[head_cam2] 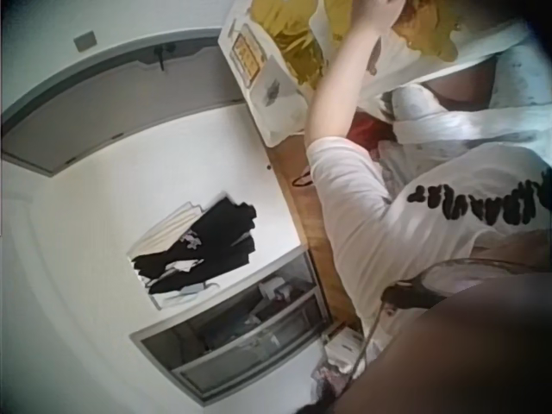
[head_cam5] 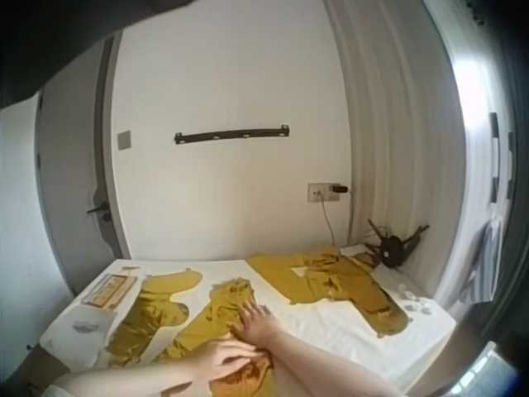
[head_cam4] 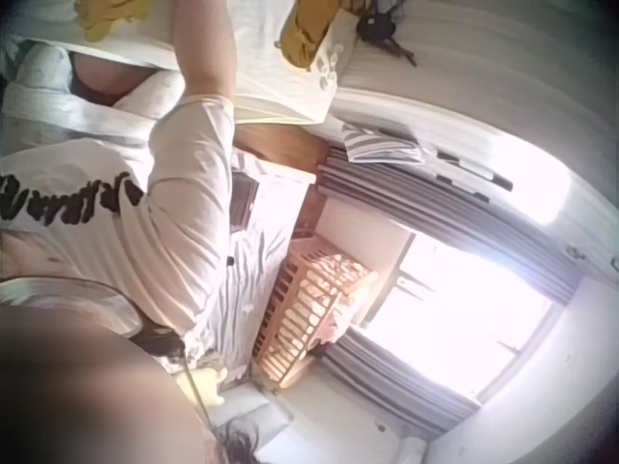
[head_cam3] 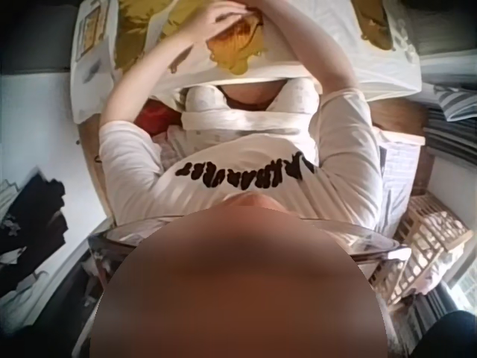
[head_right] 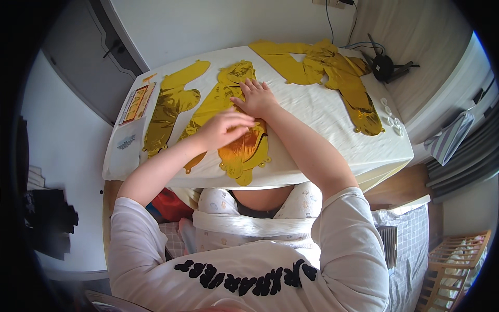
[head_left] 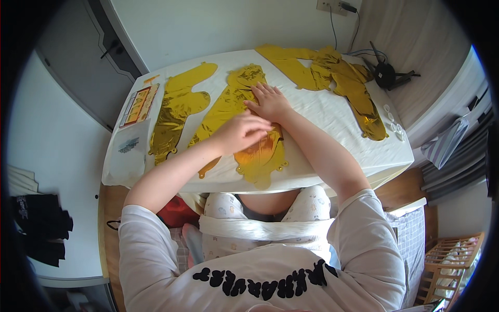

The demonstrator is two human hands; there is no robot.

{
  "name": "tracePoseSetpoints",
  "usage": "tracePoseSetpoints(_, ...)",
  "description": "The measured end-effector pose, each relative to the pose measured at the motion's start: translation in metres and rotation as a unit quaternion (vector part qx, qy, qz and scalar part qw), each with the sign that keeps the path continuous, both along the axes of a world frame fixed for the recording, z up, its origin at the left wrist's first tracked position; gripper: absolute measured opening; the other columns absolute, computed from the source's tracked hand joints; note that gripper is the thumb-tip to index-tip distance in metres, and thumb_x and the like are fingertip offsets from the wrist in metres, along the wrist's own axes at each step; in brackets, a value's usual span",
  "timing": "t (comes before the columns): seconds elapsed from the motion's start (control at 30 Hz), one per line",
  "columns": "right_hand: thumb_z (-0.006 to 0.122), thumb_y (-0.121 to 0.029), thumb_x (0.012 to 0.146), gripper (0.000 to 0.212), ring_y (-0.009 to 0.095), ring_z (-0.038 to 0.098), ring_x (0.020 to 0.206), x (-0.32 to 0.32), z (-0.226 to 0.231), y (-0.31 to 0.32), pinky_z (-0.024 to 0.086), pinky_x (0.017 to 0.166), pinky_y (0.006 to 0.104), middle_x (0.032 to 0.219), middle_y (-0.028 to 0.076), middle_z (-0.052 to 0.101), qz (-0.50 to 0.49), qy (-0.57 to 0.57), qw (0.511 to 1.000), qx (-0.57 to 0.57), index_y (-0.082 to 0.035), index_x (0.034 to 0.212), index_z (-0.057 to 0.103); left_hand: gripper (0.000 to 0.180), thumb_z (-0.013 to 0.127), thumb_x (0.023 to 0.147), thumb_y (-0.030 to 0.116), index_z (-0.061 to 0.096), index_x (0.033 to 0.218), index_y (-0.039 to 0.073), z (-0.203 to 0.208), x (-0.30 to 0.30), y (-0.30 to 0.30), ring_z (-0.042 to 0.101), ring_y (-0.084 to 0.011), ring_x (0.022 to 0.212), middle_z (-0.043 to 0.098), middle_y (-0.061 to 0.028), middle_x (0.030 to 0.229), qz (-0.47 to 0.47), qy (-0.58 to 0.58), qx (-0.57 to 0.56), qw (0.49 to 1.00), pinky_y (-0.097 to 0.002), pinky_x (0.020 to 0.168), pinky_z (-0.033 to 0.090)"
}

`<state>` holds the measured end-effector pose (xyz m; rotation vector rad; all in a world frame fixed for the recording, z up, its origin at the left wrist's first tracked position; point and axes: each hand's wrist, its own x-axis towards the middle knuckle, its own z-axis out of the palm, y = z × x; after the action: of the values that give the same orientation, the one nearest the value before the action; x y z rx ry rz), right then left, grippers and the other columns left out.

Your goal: The person smooths and flattens a foil balloon on the table and then folds it into a smaller rectangle by hand.

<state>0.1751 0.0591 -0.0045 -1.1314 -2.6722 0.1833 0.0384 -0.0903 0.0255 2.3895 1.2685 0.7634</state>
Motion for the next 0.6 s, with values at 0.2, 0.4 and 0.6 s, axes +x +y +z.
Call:
tracePoseSetpoints(0.2, 0.029, -0.068, 0.103, 0.082, 0.03, 0.024, 0.157, 0.002, 0.0, 0.002, 0.019, 0.128, 0.0466, 0.168, 0.013, 0.03, 0.004, 0.014, 1.0, -0.001, -0.009, 0.161, 0.033, 0.057, 0.058, 0.103, 0.036, 0.047, 0.152, 0.01, -0.004, -0.032, 0.008, 0.048, -0.0295, 0.141, 0.053, -0.0143, 0.15, 0.152, 0.155, 0.033, 0.975, -0.0555, 0.127, 0.016)
tracePoseSetpoints(0.4, 0.032, -0.064, 0.104, 0.077, 0.03, 0.025, 0.156, 0.001, 0.0, 0.0, 0.019, 0.128, 0.0467, 0.166, 0.014, 0.033, 0.0, 0.029, 1.0, -0.007, -0.01, 0.159, 0.036, 0.064, 0.056, 0.104, 0.04, 0.038, 0.157, 0.01, -0.012, -0.039, 0.011, 0.051, -0.0309, 0.139, 0.054, -0.0173, 0.15, 0.13, 0.178, 0.017, 0.975, -0.0543, 0.127, 0.02)
tracePoseSetpoints(0.6, 0.029, -0.065, 0.104, 0.078, 0.03, 0.024, 0.156, -0.001, 0.002, -0.001, 0.018, 0.128, 0.048, 0.167, 0.013, 0.031, -0.004, 0.032, 0.999, -0.028, -0.011, 0.16, 0.034, 0.075, 0.051, 0.105, 0.043, 0.016, 0.162, 0.009, -0.02, -0.04, 0.01, 0.067, -0.0367, 0.113, 0.063, -0.0234, 0.135, 0.132, 0.18, 0.033, 0.974, -0.0517, 0.125, 0.03)
